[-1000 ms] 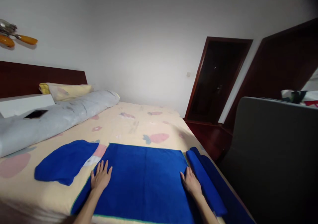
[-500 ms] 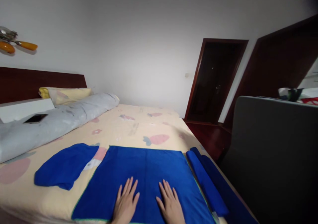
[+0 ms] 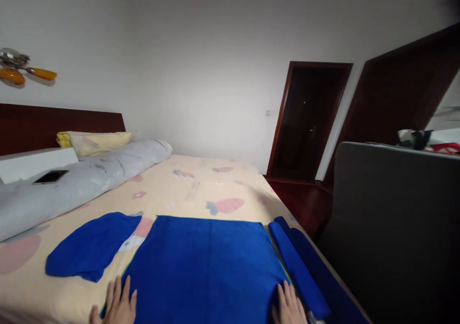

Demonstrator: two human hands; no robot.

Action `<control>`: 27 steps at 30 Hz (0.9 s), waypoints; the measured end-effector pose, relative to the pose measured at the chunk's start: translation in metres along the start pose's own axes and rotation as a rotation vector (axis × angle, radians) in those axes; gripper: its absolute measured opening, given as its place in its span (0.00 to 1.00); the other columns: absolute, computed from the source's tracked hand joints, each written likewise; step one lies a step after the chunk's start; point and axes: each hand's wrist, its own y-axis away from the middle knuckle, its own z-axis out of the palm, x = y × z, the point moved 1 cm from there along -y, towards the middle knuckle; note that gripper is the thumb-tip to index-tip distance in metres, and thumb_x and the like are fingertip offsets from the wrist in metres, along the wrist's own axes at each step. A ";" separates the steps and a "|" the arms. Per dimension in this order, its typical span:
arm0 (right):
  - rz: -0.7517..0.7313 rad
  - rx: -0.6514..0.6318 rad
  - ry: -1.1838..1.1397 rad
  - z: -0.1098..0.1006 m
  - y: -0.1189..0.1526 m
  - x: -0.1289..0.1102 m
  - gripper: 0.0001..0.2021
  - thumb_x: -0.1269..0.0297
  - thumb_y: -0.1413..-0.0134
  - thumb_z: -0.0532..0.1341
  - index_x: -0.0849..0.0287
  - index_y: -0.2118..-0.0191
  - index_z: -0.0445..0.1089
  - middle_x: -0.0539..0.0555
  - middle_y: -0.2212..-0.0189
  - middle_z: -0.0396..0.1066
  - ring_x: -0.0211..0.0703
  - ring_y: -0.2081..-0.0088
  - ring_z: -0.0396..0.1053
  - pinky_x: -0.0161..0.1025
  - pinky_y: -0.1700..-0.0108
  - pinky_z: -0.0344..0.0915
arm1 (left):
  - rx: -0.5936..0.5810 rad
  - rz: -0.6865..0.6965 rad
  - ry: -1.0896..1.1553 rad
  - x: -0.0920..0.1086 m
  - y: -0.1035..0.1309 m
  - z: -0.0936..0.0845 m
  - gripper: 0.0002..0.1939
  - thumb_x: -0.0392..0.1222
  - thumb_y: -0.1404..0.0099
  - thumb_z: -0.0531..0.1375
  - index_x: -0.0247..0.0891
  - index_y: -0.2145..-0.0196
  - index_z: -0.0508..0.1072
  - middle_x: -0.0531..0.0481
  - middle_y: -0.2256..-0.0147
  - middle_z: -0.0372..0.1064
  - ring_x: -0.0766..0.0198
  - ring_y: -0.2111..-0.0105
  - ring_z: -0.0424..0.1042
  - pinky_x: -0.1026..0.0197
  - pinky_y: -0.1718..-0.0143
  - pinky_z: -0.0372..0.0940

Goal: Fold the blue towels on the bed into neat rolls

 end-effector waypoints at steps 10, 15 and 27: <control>-0.560 -0.277 -0.372 -0.029 -0.055 -0.201 0.33 0.71 0.46 0.48 0.62 0.33 0.50 0.57 0.32 0.46 0.45 0.32 0.41 0.48 0.32 0.43 | -0.231 0.627 0.264 0.190 -0.012 -0.024 0.31 0.34 0.34 0.42 0.38 0.33 0.51 0.50 0.33 0.44 0.63 0.33 0.45 0.50 0.34 0.46; -0.555 -0.249 -0.312 -0.023 -0.091 -0.207 0.30 0.66 0.41 0.49 0.61 0.33 0.51 0.58 0.33 0.50 0.47 0.32 0.44 0.51 0.33 0.44 | -0.283 0.606 0.232 0.212 -0.056 -0.018 0.30 0.41 0.32 0.41 0.41 0.33 0.52 0.48 0.32 0.43 0.60 0.32 0.43 0.46 0.35 0.44; -0.084 -0.079 -0.052 -0.010 -0.154 -0.059 0.30 0.49 0.36 0.45 0.59 0.35 0.56 0.59 0.33 0.49 0.49 0.32 0.45 0.53 0.34 0.44 | -0.212 0.131 0.086 0.067 -0.172 0.007 0.30 0.51 0.29 0.40 0.42 0.33 0.51 0.45 0.32 0.43 0.57 0.32 0.44 0.43 0.36 0.44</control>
